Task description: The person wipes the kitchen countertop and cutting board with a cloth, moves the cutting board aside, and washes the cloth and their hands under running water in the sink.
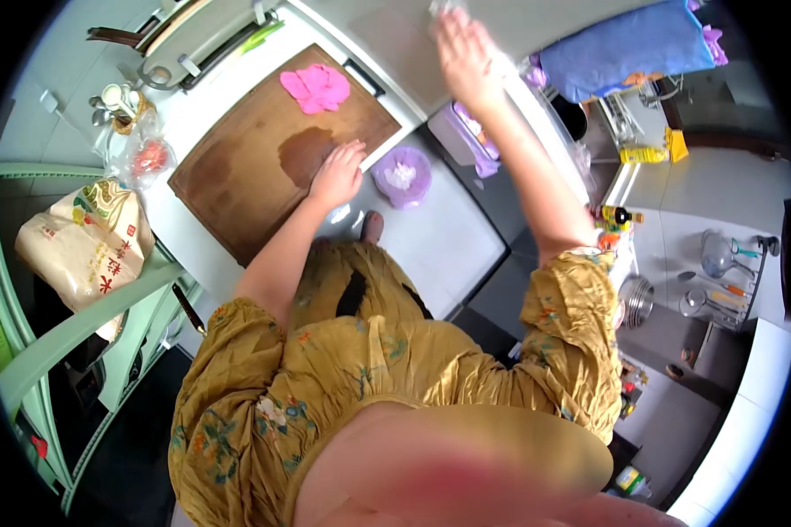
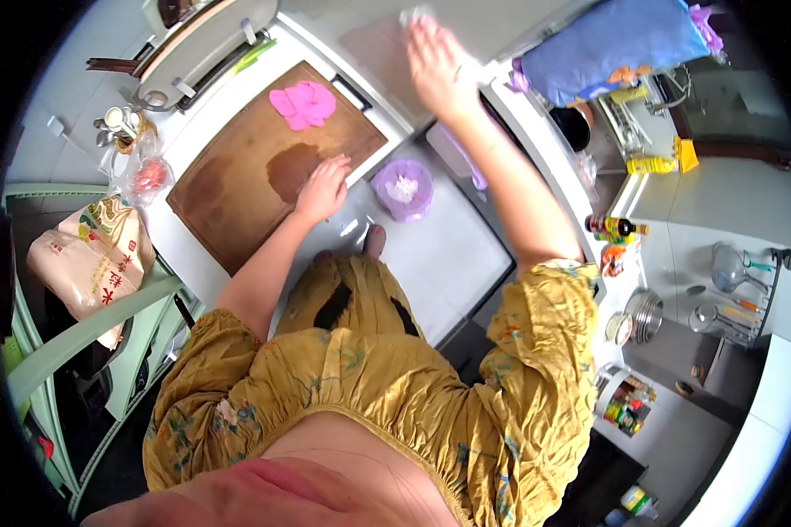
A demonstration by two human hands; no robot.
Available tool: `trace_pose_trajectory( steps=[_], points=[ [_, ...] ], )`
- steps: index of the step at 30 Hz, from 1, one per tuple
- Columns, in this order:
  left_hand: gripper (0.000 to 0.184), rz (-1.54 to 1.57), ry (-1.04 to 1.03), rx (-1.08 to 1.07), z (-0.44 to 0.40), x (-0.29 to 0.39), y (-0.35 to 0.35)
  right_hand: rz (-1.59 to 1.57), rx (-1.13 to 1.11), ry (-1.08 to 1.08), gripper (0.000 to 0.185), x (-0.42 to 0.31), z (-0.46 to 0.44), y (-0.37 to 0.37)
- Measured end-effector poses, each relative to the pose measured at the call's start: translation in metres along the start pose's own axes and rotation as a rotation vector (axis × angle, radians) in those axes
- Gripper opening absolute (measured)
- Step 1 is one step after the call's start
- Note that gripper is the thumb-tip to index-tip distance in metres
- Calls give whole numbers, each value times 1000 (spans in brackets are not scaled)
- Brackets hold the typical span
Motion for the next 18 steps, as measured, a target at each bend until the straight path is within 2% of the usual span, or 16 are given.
trace_pose_trajectory(
  steps=[2, 3, 5, 8, 11, 14, 15, 18],
  points=[
    [26, -1, -8, -21, 1, 0, 1, -35, -203, 159, 57, -59, 3, -48],
    [26, 6, -6, -14, 3, -1, 1, -13, -183, 203, 58, -83, 4, -57],
    [26, 16, -11, -11, 6, -2, 1, -13, -284, 285, 56, -130, 14, -98],
    [25, 42, -5, 4, 6, -5, 1, -85, -323, 433, 56, -170, 43, -126],
    [24, 51, -1, 3, 6, -3, 2, -155, -272, 385, 50, -172, 57, -127],
    [26, 63, 2, -9, 4, -3, 7, -453, -421, 299, 39, -162, 82, -117],
    [28, 60, 0, -1, 3, -1, 8, -544, -444, 290, 26, -154, 93, -102],
    [39, 246, 61, 116, -2, 20, 9, -1209, -531, -8, 20, -133, 105, -61]
  ],
)
Point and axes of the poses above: each hand's wrist, its own z-axis away from the middle knuckle, its own y-axis out of the back of the hand, x = y × z, the point moved 9 cm from there along -z, towards the middle knuckle, and after that the axes turned 5 degrees about -x, right-handed, at the moved point
